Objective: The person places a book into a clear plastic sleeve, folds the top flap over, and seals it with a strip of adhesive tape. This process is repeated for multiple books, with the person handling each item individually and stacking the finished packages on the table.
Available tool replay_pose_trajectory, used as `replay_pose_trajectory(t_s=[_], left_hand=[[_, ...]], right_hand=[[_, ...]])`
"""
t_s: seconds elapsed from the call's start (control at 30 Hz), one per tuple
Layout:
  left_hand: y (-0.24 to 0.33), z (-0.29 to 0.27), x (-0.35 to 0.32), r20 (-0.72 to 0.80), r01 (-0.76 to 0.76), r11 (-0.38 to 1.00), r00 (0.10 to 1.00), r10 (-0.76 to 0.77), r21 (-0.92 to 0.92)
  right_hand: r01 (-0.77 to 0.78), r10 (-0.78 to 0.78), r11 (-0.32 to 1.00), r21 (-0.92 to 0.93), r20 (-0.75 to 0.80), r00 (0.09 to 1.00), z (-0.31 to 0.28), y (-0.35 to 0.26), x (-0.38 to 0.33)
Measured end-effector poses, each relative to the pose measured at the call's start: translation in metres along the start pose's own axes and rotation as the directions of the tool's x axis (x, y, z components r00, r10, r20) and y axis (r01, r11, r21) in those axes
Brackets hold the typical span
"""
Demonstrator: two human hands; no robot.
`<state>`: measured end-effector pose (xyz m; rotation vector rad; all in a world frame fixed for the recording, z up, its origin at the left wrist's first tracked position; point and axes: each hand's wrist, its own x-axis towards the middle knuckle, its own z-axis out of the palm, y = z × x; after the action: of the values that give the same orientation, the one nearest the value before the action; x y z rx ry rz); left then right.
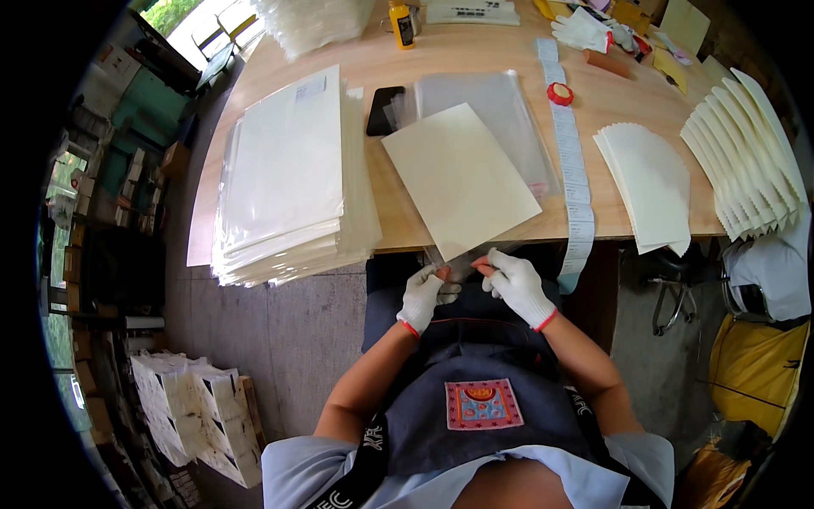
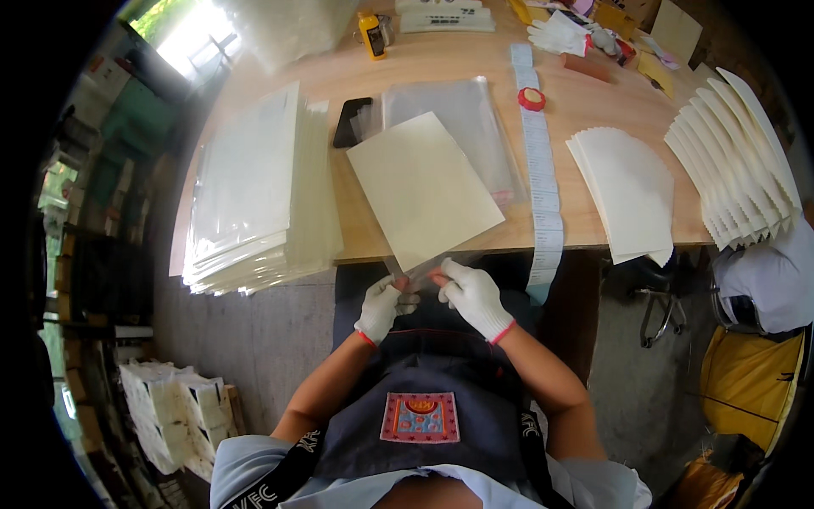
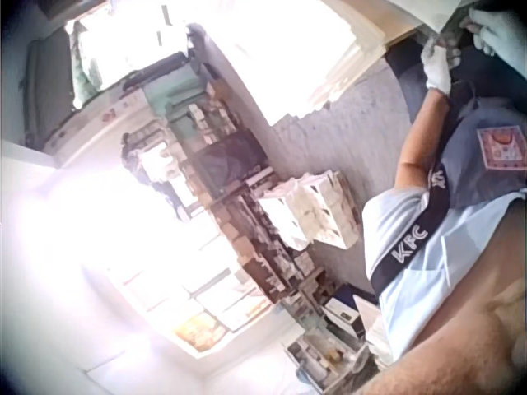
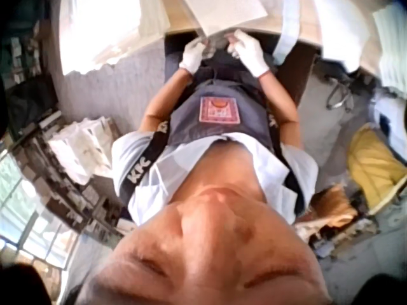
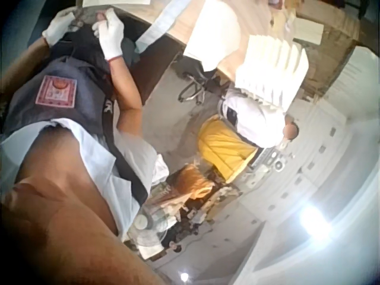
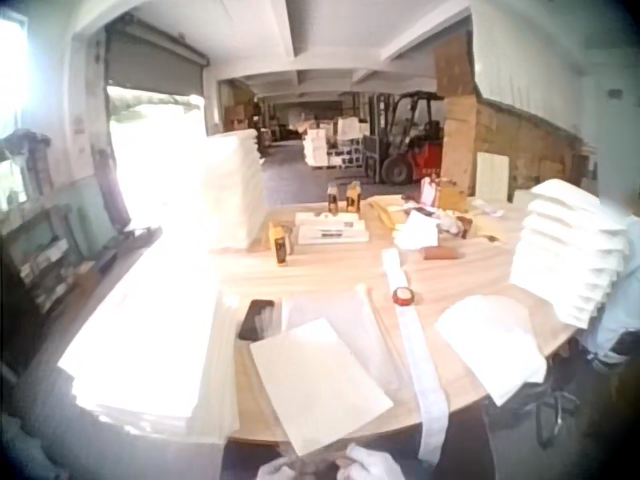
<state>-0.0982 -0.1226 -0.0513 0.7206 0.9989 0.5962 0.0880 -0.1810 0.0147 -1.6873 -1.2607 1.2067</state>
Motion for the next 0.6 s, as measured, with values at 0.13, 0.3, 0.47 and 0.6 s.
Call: replay_pose_trajectory(t_s=[0.13,0.3,0.47,0.6], left_hand=[[0.004,-0.005,-0.007,-0.006,-0.007,1.000,1.000,0.007,-0.022],[0.004,-0.017,-0.014,-0.010,0.003,1.000,1.000,-0.003,-0.003],[0.006,-0.021,-0.017,0.011,-0.004,1.000,1.000,0.004,-0.005],[0.011,-0.020,-0.017,-0.021,-0.015,1.000,1.000,0.015,0.019]], right_hand=[[0.340,-0.329,0.808,-0.481,0.111,0.938,0.019,-0.001,0.021],[0.422,-0.372,0.550,-0.720,0.242,0.896,0.040,-0.003,0.032],[0.445,-0.381,0.483,-0.754,0.276,0.882,0.055,-0.004,0.037],[0.452,-0.426,0.406,-0.794,0.273,0.863,0.057,-0.010,0.035]])
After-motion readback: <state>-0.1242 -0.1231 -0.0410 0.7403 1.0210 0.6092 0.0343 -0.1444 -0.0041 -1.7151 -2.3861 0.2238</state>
